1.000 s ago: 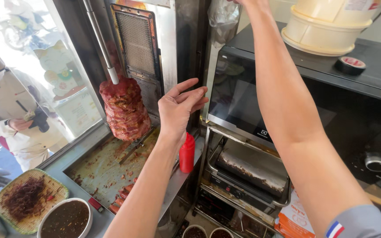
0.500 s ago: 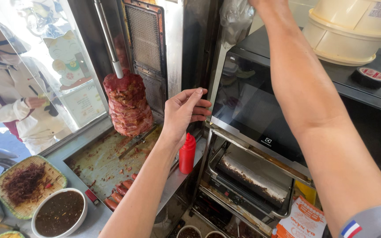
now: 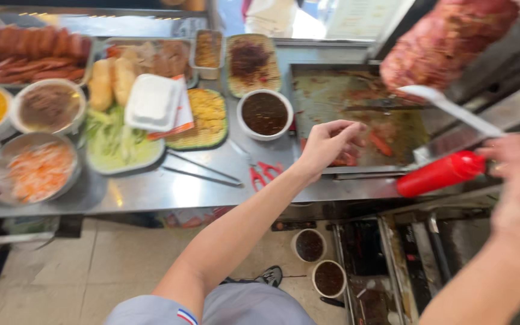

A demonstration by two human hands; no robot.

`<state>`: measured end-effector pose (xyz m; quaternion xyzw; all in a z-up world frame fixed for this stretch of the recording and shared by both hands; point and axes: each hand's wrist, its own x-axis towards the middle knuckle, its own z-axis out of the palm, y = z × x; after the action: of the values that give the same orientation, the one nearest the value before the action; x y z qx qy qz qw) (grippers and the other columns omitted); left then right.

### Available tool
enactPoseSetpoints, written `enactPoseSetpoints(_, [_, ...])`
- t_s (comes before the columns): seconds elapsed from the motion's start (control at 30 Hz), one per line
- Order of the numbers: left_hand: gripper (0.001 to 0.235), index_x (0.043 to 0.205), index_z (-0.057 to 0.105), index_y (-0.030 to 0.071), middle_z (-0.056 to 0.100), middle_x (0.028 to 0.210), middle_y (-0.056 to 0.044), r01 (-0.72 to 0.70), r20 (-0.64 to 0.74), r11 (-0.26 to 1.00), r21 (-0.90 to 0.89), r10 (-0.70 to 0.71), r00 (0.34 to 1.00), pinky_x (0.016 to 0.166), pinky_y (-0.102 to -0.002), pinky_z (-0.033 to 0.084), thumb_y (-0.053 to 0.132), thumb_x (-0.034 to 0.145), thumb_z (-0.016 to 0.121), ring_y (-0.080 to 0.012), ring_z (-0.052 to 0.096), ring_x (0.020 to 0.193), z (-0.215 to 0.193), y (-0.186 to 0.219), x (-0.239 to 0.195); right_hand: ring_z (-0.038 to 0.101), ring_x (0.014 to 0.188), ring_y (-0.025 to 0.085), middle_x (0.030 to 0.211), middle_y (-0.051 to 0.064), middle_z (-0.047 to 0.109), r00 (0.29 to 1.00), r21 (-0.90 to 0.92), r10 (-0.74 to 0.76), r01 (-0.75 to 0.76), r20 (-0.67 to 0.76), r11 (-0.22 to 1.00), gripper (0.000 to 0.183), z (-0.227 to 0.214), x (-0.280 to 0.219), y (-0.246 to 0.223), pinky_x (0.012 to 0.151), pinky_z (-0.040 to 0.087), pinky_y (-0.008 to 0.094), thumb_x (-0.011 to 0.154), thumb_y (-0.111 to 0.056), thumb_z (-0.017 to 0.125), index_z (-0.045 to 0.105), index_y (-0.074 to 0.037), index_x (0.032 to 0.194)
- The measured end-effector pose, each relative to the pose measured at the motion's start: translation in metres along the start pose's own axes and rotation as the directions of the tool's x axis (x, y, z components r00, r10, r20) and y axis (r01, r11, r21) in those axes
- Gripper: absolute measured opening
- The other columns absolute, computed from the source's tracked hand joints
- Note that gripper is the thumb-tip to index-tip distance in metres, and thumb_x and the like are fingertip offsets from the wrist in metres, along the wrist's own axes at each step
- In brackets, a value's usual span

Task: The person scoops yellow rice into a styrofoam container, adds a dark sauce, ketchup, sliced cucumber, shredded vegetables, sliced sausage, and a fried egg. The person closes the container, places it in a plastic bag, and handles cash from a drawer. The person then toasts bread on a grill and wraps it in paper.

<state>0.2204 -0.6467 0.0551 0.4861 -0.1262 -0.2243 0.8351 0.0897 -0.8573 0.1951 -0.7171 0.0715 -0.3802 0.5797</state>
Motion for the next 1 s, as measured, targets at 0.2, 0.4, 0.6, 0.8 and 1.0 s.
enactPoseSetpoints(0.2, [0.031,0.123,0.067,0.009,0.069,0.092,-0.005,-0.085,-0.669,0.995,-0.052,0.029,0.743,0.053,-0.024,0.05,0.028,0.1,0.059,-0.0135,0.068,0.065,-0.21,0.012,-0.082,0.071,0.075,0.012,0.085,0.009,0.077,0.851,-0.007,0.35,-0.378,0.391,0.926,0.016,0.277,-0.131,0.143,0.067,0.053,0.024,0.087,-0.009,0.081,0.072,0.002,0.094])
enactPoseSetpoints(0.4, [0.025,0.119,0.067,0.008,0.07,0.091,-0.007,-0.032,-0.737,0.992,-0.123,-0.07,0.673,0.052,-0.028,0.052,0.024,0.102,0.058,-0.0158,0.068,0.066,-0.353,0.071,-0.155,0.075,0.073,0.012,0.082,0.01,0.079,0.859,-0.072,0.384,-0.383,0.339,0.921,0.024,0.516,-0.192,0.165,0.069,0.058,0.025,0.083,-0.012,0.08,0.074,0.001,0.102])
enactPoseSetpoints(0.6, [0.027,0.118,0.069,0.008,0.071,0.089,-0.006,0.0,-0.693,0.992,-0.123,-0.086,0.716,0.057,-0.027,0.052,0.026,0.102,0.057,-0.0148,0.07,0.07,-0.417,0.128,-0.206,0.077,0.07,0.015,0.08,0.01,0.079,0.838,-0.4,0.429,-0.284,0.338,0.871,0.034,0.587,-0.215,0.161,0.072,0.059,0.029,0.082,-0.017,0.073,0.077,-0.01,0.116])
enactPoseSetpoints(0.8, [0.027,0.118,0.068,0.008,0.072,0.091,-0.007,-0.028,-0.655,0.988,-0.149,-0.077,0.752,0.059,-0.027,0.053,0.026,0.102,0.057,-0.0146,0.069,0.071,-0.433,0.141,-0.222,0.076,0.082,0.025,0.087,0.01,0.079,0.892,-0.567,0.311,-0.076,0.329,0.82,0.022,0.58,-0.209,0.167,0.077,0.058,0.038,0.082,-0.027,0.076,0.084,-0.014,0.098])
enactPoseSetpoints(1.0, [0.025,0.111,0.069,0.008,0.07,0.089,-0.007,-0.134,-0.713,0.989,-0.065,0.048,0.699,0.058,-0.027,0.052,0.029,0.102,0.059,-0.0147,0.069,0.068,-0.436,0.179,-0.226,0.073,0.087,0.031,0.097,0.014,0.077,0.899,-0.492,0.061,0.18,0.434,0.852,0.025,0.592,-0.194,0.11,0.079,0.055,0.043,0.092,-0.03,0.072,0.083,-0.012,0.106])
